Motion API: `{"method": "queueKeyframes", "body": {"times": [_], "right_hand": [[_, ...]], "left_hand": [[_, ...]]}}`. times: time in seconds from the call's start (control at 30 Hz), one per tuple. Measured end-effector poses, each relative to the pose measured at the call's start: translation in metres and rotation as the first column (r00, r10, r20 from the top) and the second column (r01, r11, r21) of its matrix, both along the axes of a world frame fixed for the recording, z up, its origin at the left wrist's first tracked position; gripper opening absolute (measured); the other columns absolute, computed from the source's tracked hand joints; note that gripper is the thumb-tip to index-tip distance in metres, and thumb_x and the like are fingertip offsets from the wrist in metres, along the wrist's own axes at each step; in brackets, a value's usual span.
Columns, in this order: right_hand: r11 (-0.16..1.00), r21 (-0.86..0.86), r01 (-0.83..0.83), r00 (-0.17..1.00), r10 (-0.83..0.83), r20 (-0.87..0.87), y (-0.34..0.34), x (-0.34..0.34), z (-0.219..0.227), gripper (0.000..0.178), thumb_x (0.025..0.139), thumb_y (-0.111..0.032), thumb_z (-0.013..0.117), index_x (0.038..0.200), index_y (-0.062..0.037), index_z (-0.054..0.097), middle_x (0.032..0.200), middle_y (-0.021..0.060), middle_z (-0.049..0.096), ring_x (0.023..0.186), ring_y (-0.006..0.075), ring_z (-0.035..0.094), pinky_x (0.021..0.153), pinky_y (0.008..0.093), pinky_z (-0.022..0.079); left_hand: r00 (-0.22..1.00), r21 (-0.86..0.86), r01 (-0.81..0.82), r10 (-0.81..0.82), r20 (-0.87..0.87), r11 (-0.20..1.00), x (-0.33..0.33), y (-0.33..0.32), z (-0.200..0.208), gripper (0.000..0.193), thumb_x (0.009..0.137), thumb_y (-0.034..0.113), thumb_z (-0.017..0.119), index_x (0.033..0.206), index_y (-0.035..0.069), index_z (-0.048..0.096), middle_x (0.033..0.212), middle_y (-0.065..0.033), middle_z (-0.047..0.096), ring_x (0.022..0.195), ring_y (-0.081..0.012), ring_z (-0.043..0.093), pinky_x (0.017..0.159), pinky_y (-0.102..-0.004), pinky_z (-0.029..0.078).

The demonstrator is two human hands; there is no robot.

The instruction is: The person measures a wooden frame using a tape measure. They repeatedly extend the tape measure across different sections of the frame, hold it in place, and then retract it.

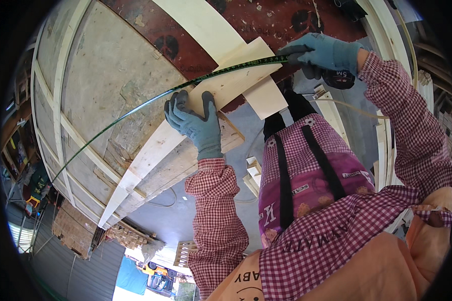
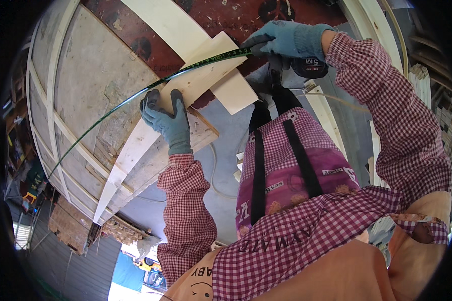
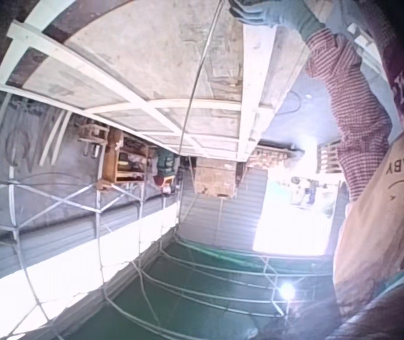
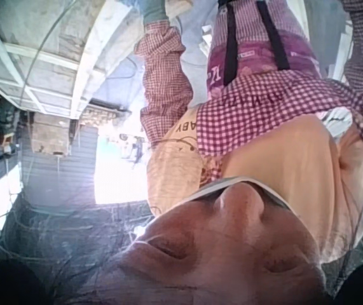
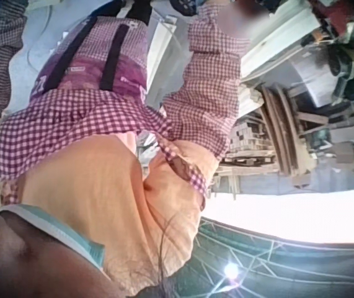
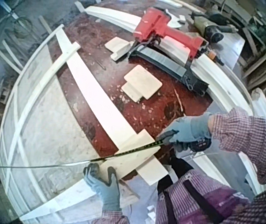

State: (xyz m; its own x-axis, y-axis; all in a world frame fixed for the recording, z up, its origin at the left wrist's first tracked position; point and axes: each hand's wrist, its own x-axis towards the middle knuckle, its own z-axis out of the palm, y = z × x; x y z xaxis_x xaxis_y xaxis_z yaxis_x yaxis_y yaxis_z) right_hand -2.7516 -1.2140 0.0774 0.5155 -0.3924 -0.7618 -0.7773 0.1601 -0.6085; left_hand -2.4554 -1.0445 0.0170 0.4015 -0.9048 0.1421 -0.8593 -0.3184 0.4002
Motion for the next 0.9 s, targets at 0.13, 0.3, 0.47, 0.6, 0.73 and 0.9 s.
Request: {"method": "queueKeyframes", "body": {"times": [0.13, 0.3, 0.47, 0.6, 0.73, 0.9], "right_hand": [[0.995, 0.026, 0.097, 0.995, -0.097, 0.020, 0.006, 0.003, 0.008, 0.041, 0.092, -0.010, 0.049, 0.132, -0.0146, 0.054, 0.071, 0.0065, 0.061, 0.057, 0.0089, 0.056, 0.057, 0.0254, 0.051], [0.997, -0.024, 0.079, 0.996, -0.078, 0.035, 0.008, -0.002, -0.009, 0.038, 0.092, -0.013, 0.052, 0.130, -0.0169, 0.056, 0.075, 0.0061, 0.063, 0.061, 0.0104, 0.058, 0.060, 0.0266, 0.052], [0.995, -0.097, -0.021, 0.999, 0.024, 0.026, 0.006, 0.001, -0.006, 0.039, 0.092, -0.012, 0.052, 0.131, -0.0187, 0.055, 0.076, 0.0064, 0.065, 0.063, 0.0121, 0.060, 0.062, 0.0277, 0.053], [0.999, 0.036, 0.005, 1.000, -0.006, 0.012, 0.001, 0.007, 0.009, 0.043, 0.093, -0.010, 0.051, 0.135, -0.0197, 0.051, 0.072, 0.0074, 0.064, 0.058, 0.0119, 0.059, 0.058, 0.0276, 0.053], [0.994, 0.107, 0.013, 1.000, -0.015, 0.012, 0.000, 0.006, 0.004, 0.045, 0.094, -0.011, 0.051, 0.138, -0.0201, 0.047, 0.069, 0.0079, 0.063, 0.053, 0.0113, 0.057, 0.054, 0.0271, 0.053], [0.998, 0.061, 0.005, 0.999, -0.003, -0.044, 0.001, 0.006, 0.000, 0.043, 0.094, -0.013, 0.052, 0.137, -0.0175, 0.047, 0.070, 0.0079, 0.063, 0.054, 0.0118, 0.058, 0.055, 0.0275, 0.053]], "left_hand": [[0.996, -0.019, -0.023, 0.022, -0.091, 1.000, 0.000, -0.001, -0.001, 0.075, 0.071, 0.036, 0.079, 0.125, 0.002, 0.039, 0.134, -0.0232, 0.036, 0.129, -0.0411, 0.029, 0.106, -0.0529, 0.024], [0.998, 0.003, 0.002, -0.002, -0.059, 1.000, 0.002, 0.000, -0.005, 0.076, 0.071, 0.037, 0.079, 0.126, 0.002, 0.039, 0.133, -0.0236, 0.036, 0.129, -0.0412, 0.029, 0.106, -0.0531, 0.024], [0.990, -0.002, -0.063, 0.062, -0.128, 0.998, 0.000, 0.000, -0.003, 0.078, 0.070, 0.036, 0.081, 0.126, 0.001, 0.038, 0.131, -0.0222, 0.037, 0.127, -0.0391, 0.031, 0.105, -0.0507, 0.027], [0.966, -0.072, -0.084, 0.064, -0.250, 0.994, 0.000, 0.002, 0.001, 0.079, 0.068, 0.034, 0.083, 0.125, 0.001, 0.040, 0.130, -0.0193, 0.038, 0.125, -0.0359, 0.033, 0.104, -0.0475, 0.030], [0.942, -0.152, -0.043, -0.010, -0.334, 0.988, 0.002, 0.009, 0.001, 0.077, 0.066, 0.031, 0.085, 0.123, 0.002, 0.042, 0.130, -0.0158, 0.040, 0.123, -0.0326, 0.035, 0.103, -0.0481, 0.030], [0.966, -0.030, 0.241, -0.237, 0.106, 0.970, 0.011, 0.006, 0.022, 0.094, 0.063, 0.045, 0.083, 0.132, 0.002, 0.037, 0.129, -0.0168, 0.044, 0.123, -0.0333, 0.040, 0.107, -0.0510, 0.026]]}}
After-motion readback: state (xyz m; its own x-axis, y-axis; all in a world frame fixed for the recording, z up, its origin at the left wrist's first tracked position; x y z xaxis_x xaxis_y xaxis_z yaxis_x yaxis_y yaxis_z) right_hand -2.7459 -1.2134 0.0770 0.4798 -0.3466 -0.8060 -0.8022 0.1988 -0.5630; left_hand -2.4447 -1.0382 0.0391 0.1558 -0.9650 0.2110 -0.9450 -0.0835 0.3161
